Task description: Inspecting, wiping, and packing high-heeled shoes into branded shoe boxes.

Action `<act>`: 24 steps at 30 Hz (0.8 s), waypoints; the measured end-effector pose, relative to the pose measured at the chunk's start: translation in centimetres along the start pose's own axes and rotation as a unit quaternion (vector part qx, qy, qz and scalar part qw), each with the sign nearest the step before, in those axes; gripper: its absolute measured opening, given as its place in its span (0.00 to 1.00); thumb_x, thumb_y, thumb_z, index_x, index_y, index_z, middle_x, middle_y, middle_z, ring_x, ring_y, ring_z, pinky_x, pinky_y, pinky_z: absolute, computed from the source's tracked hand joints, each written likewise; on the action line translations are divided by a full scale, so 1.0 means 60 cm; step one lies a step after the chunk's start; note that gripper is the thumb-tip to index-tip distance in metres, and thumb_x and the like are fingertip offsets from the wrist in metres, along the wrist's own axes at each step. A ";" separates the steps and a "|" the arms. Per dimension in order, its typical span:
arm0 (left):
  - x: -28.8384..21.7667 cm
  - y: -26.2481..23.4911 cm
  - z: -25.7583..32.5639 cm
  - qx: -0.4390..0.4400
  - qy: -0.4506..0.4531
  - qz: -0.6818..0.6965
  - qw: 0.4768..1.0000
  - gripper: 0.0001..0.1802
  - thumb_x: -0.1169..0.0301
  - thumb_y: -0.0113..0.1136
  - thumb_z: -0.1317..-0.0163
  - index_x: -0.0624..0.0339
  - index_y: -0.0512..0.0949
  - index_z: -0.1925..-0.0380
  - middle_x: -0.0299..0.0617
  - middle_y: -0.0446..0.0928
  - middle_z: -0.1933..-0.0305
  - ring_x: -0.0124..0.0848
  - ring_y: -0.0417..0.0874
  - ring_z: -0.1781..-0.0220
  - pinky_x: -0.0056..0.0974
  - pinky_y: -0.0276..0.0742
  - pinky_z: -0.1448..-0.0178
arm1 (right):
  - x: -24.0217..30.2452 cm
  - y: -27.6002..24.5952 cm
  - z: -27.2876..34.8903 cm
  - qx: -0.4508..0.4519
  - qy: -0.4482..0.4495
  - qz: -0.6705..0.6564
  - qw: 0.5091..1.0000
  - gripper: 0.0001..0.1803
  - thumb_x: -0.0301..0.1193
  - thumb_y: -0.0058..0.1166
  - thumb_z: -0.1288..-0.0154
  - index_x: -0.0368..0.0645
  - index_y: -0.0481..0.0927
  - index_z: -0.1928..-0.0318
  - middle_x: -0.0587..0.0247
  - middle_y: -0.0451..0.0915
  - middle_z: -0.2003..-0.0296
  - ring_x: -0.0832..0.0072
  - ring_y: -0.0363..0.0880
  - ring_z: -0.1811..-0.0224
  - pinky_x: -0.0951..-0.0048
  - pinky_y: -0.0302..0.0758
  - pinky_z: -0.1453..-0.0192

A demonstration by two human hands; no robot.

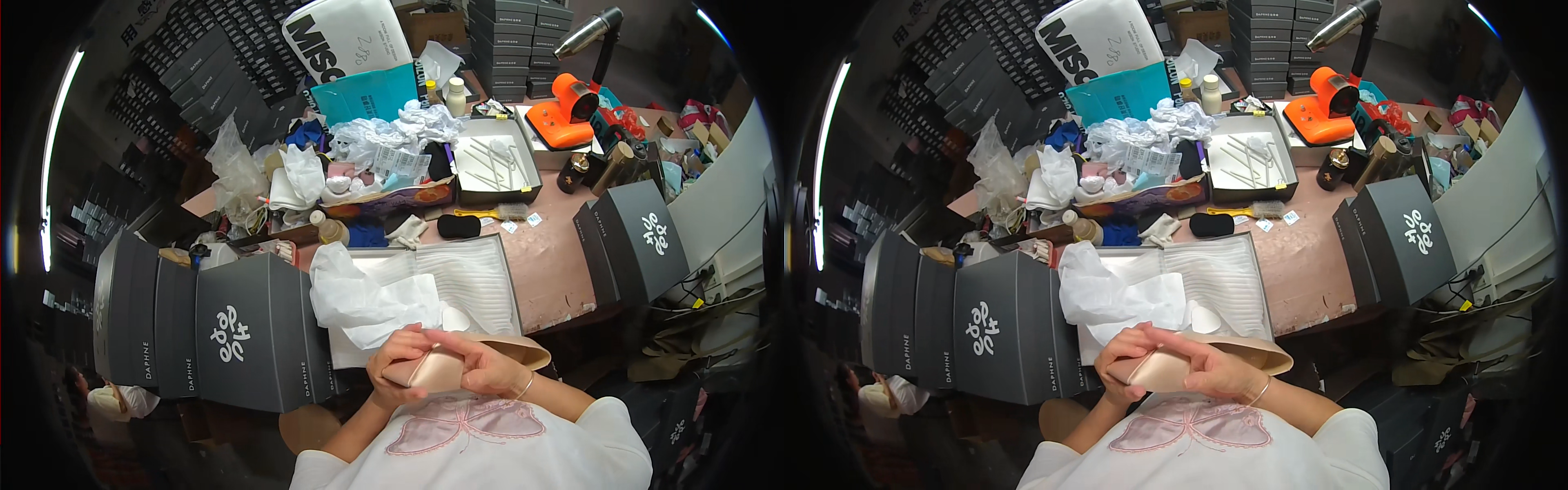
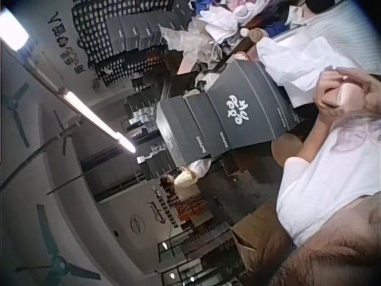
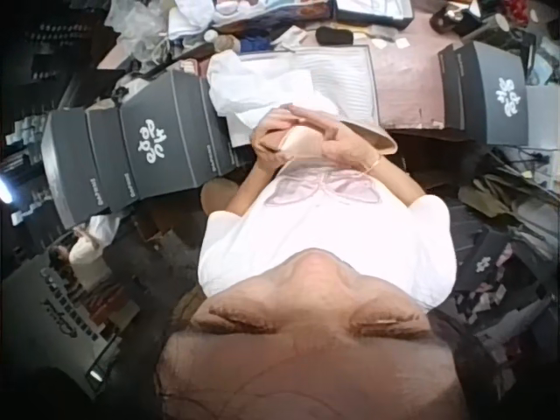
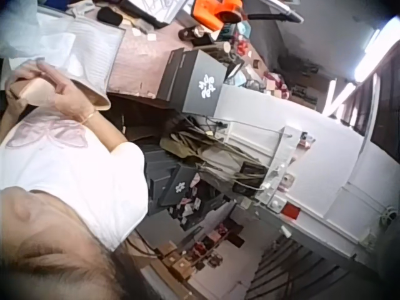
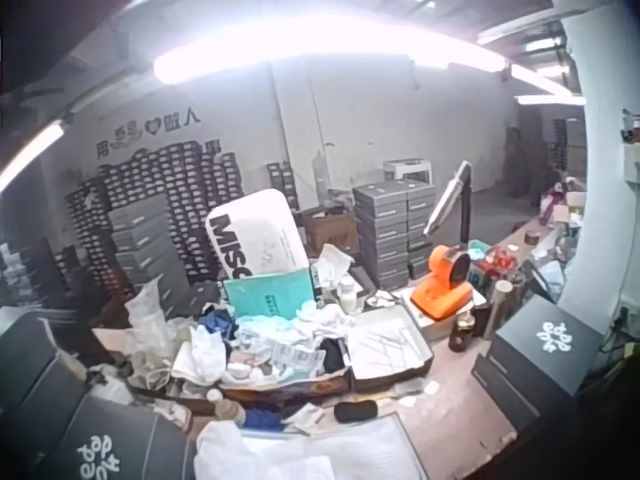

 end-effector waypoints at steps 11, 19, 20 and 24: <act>0.058 -0.052 -0.067 -0.002 -0.139 0.027 0.990 0.28 0.52 0.74 0.52 0.67 0.79 0.66 0.49 0.82 0.63 0.38 0.83 0.58 0.42 0.77 0.49 | 0.008 -0.017 -0.011 -0.049 -0.020 0.176 0.983 0.33 0.30 0.52 0.31 0.47 0.57 0.28 0.63 0.65 0.38 0.74 0.72 0.44 0.72 0.68 0.38; 0.209 -0.118 -0.086 -0.029 -0.459 0.132 0.878 0.25 0.48 0.56 0.34 0.62 0.75 0.64 0.39 0.79 0.66 0.25 0.80 0.67 0.32 0.79 0.62 | 0.068 -0.013 -0.015 0.102 -0.101 0.798 0.585 0.29 0.51 0.42 0.29 0.39 0.71 0.43 0.48 0.73 0.47 0.55 0.68 0.40 0.44 0.54 0.33; 0.229 -0.099 -0.084 -0.012 -0.490 0.145 0.860 0.25 0.47 0.56 0.34 0.62 0.76 0.63 0.38 0.79 0.66 0.25 0.80 0.67 0.32 0.79 0.62 | 0.049 -0.040 -0.022 0.118 -0.051 0.768 0.628 0.30 0.53 0.38 0.29 0.39 0.70 0.43 0.47 0.72 0.46 0.54 0.67 0.38 0.42 0.52 0.32; 0.278 -0.074 -0.012 0.005 -0.569 0.158 0.807 0.27 0.46 0.55 0.34 0.64 0.77 0.60 0.39 0.80 0.63 0.26 0.81 0.64 0.33 0.79 0.58 | -0.015 -0.120 -0.044 0.181 0.145 0.628 0.743 0.35 0.57 0.28 0.28 0.39 0.64 0.39 0.45 0.68 0.45 0.51 0.62 0.35 0.41 0.45 0.29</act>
Point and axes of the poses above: each hand's wrist, its own z-axis away from the middle knuckle, its own y-axis out of the palm, x = y × z, the point moved 7 cm from there along -z, towards the middle knuckle
